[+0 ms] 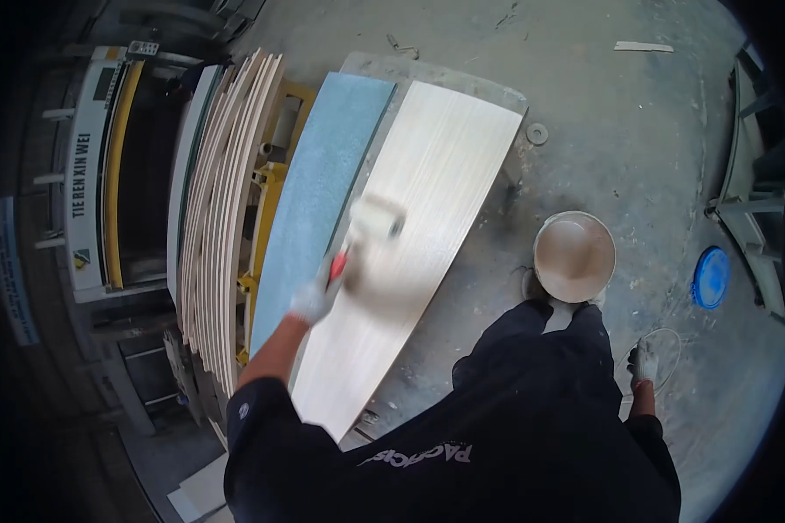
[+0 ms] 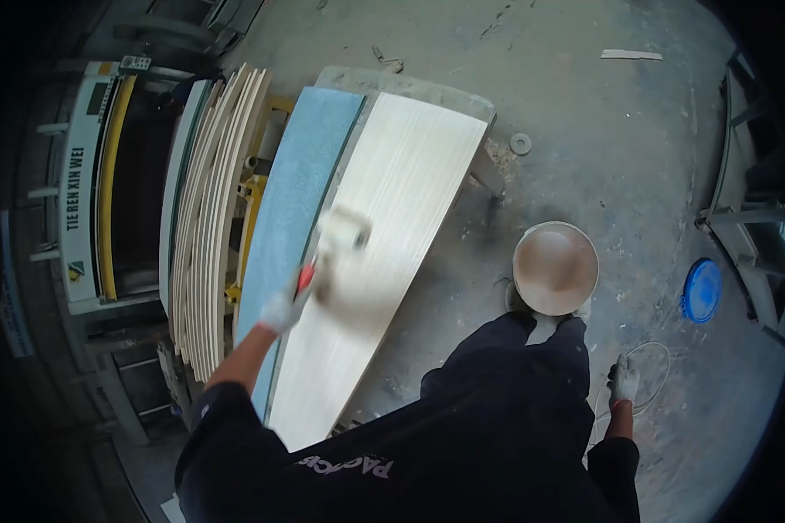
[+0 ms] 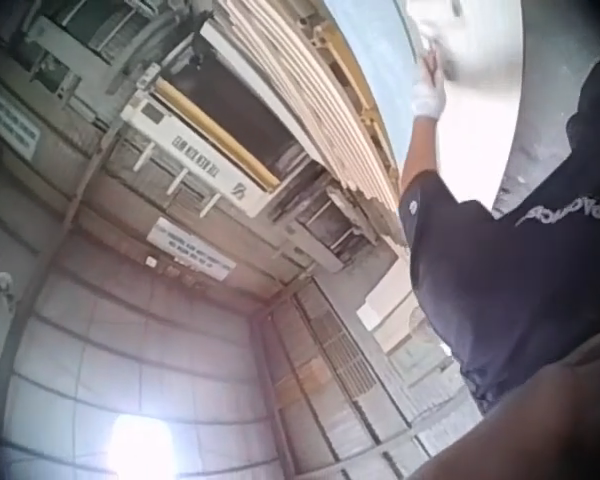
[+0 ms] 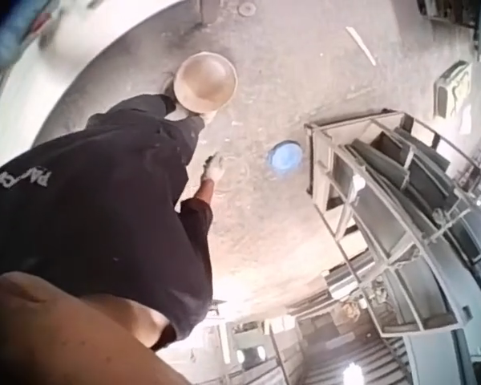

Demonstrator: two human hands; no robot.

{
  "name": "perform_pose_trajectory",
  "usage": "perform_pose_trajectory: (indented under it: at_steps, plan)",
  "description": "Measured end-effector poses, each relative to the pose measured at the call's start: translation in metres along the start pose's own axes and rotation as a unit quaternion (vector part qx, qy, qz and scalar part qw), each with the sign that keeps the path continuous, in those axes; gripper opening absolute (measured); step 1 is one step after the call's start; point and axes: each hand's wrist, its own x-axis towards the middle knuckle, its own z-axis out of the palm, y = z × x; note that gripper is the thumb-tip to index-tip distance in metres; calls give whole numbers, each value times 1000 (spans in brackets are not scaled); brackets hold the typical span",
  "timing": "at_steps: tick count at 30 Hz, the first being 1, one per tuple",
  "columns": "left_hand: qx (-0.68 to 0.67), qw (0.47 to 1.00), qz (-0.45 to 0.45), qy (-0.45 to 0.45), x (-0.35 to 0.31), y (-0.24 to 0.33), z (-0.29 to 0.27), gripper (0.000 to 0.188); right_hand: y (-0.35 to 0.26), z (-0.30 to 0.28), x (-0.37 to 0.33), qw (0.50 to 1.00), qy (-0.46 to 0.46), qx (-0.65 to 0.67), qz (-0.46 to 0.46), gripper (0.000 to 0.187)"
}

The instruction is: Apply a white liquid coating to large green composite panels using a paint roller.

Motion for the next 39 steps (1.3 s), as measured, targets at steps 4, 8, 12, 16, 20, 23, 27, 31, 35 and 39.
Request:
perform_pose_trajectory:
  at_steps: [4, 8, 12, 16, 20, 23, 27, 31, 35, 39]
  plan:
    - [69, 995, -37, -62, -17, -2, -24, 70, -12, -1, 0, 992, 107, 44, 47, 40]
    - [20, 997, 52, 51, 99, 67, -44, 69, -30, 12, -3, 994, 77, 76, 34, 38]
    - [-17, 990, 110, 84, 201, 171, -101, 64, -67, 44, -11, 1000, 20, 3, 0, 35]
    - [-3, 988, 125, 89, 183, 172, -104, 61, -77, 72, -13, 997, -18, 12, -72, 37]
    - [35, 994, 103, -9, 78, 56, -26, 71, -67, 87, -8, 994, -34, -58, -88, 40]
    - [53, 991, 112, -42, -10, -16, -10, 69, -71, 94, -11, 995, -42, -34, -87, 39]
    - [88, 992, 87, -33, 30, 51, -37, 67, -65, 85, -7, 996, -28, -40, -70, 36]
    - [7, 985, 162, 63, 135, 169, -56, 66, -87, 83, -25, 993, -12, -78, -89, 36]
    - [-32, 969, 204, 133, 170, 228, -64, 56, -79, 82, -43, 993, -17, -9, -121, 38]
    - [-21, 977, 202, 63, 64, 145, -28, 63, -37, 88, -40, 993, -44, -40, -102, 40]
